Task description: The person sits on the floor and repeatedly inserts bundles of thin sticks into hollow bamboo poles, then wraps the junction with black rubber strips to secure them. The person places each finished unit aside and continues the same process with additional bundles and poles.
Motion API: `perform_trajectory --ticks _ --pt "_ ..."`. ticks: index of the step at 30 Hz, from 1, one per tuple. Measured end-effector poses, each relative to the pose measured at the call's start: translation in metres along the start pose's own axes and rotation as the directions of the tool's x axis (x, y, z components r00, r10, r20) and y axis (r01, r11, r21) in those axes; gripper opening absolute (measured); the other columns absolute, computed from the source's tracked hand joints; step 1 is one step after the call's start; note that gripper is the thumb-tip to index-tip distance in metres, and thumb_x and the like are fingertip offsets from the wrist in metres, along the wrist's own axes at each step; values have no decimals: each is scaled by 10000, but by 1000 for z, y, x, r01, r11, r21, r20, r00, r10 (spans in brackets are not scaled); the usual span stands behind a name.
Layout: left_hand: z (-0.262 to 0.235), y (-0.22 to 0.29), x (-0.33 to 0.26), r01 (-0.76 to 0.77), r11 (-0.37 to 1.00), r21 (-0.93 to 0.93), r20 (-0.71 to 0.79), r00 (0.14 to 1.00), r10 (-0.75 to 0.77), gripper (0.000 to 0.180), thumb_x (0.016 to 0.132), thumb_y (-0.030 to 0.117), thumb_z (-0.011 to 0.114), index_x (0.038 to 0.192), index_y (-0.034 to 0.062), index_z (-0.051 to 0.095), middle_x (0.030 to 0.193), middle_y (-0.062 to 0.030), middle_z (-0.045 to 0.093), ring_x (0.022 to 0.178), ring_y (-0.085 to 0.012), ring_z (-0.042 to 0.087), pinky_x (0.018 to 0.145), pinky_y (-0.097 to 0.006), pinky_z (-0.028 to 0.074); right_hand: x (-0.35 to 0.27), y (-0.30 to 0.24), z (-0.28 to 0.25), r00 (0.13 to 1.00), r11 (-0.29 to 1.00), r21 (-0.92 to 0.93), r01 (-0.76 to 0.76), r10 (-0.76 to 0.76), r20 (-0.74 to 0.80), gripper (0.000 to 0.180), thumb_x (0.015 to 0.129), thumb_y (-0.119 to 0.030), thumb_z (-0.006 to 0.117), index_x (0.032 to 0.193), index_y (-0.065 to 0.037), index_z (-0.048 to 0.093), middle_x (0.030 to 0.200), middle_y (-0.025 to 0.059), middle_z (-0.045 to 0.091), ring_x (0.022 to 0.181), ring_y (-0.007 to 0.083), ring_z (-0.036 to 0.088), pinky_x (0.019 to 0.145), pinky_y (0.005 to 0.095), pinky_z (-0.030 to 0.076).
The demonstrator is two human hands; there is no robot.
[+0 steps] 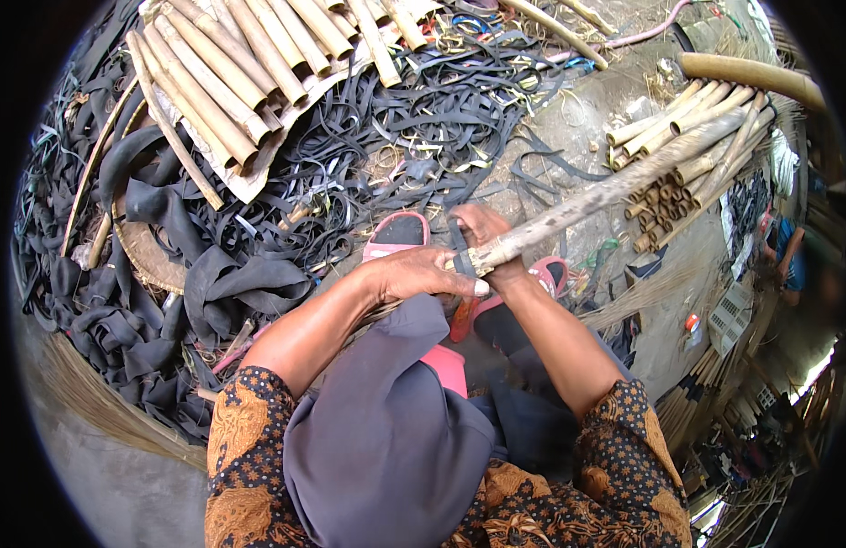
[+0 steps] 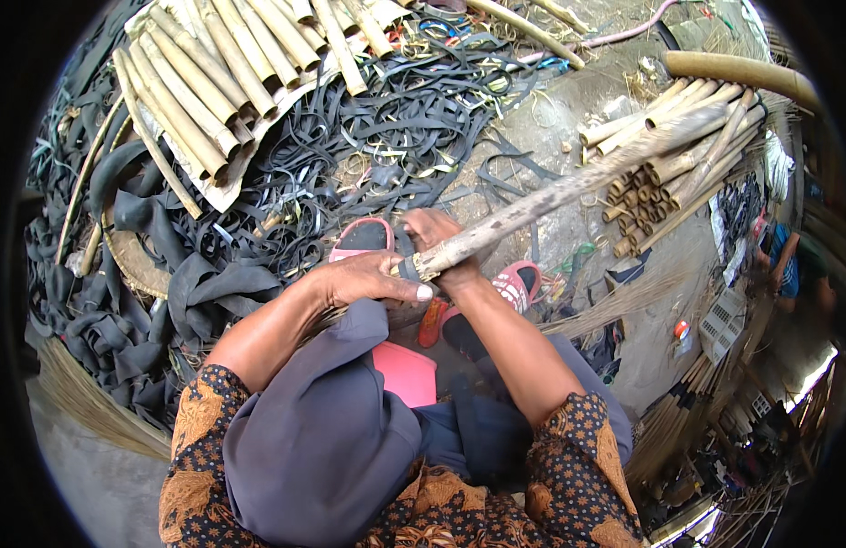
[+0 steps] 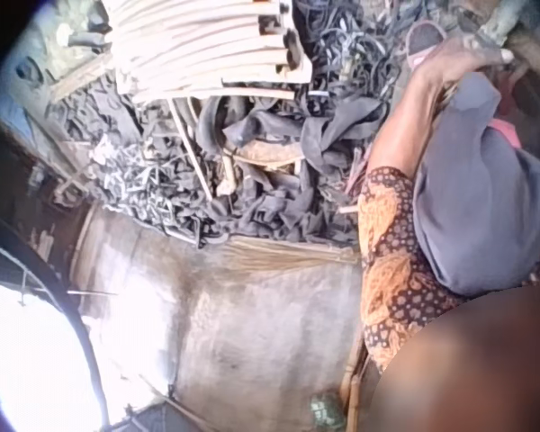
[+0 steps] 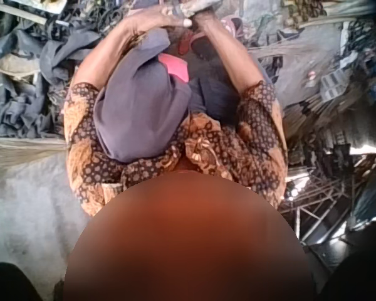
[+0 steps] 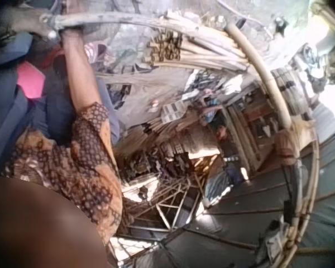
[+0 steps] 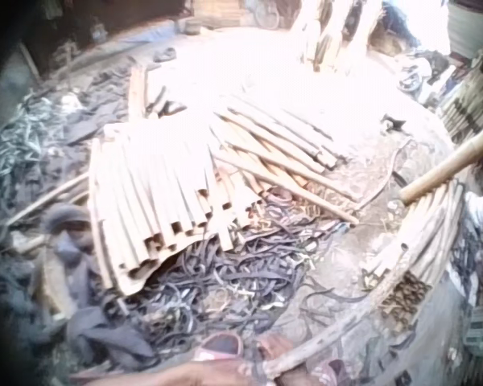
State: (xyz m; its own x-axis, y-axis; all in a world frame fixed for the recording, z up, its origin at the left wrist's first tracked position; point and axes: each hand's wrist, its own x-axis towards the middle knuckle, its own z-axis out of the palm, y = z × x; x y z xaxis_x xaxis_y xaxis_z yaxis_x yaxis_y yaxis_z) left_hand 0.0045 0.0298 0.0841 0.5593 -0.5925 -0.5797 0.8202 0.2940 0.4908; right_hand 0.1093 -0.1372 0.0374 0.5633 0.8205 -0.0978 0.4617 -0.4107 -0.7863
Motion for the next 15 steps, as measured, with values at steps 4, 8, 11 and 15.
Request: perform_trajectory --ticks 4,8,11,15 --pt "-14 -29 21 46 914 404 -435 888 148 358 892 399 793 930 48 730 720 36 596 666 -96 511 604 -298 408 -3 -27 -49 688 756 -581 -302 595 416 295 1027 -323 568 1106 -84 720 990 241 729 980 440 695 880 530 526" --pt "-20 -58 35 95 853 513 -565 786 252 424 871 368 785 1049 -10 712 879 -168 729 840 -311 711 781 -412 516 14 -48 -62 694 788 -224 -573 612 380 393 1008 -414 591 1028 -55 750 995 246 735 991 422 705 885 530 533" --pt "-16 -63 33 128 801 585 -607 724 328 485 860 401 766 978 -55 652 875 -279 701 891 -426 709 781 -505 522 44 -47 -18 742 813 -337 -475 576 343 432 991 -449 604 1001 -44 754 975 242 740 960 405 715 861 521 543" --pt "-11 -47 33 273 782 560 -609 775 166 430 853 348 745 1044 -26 655 926 -261 713 922 -421 708 789 -477 535 60 -34 10 664 847 -230 -479 521 536 511 982 -498 604 941 -7 737 837 202 742 740 312 721 728 452 559"
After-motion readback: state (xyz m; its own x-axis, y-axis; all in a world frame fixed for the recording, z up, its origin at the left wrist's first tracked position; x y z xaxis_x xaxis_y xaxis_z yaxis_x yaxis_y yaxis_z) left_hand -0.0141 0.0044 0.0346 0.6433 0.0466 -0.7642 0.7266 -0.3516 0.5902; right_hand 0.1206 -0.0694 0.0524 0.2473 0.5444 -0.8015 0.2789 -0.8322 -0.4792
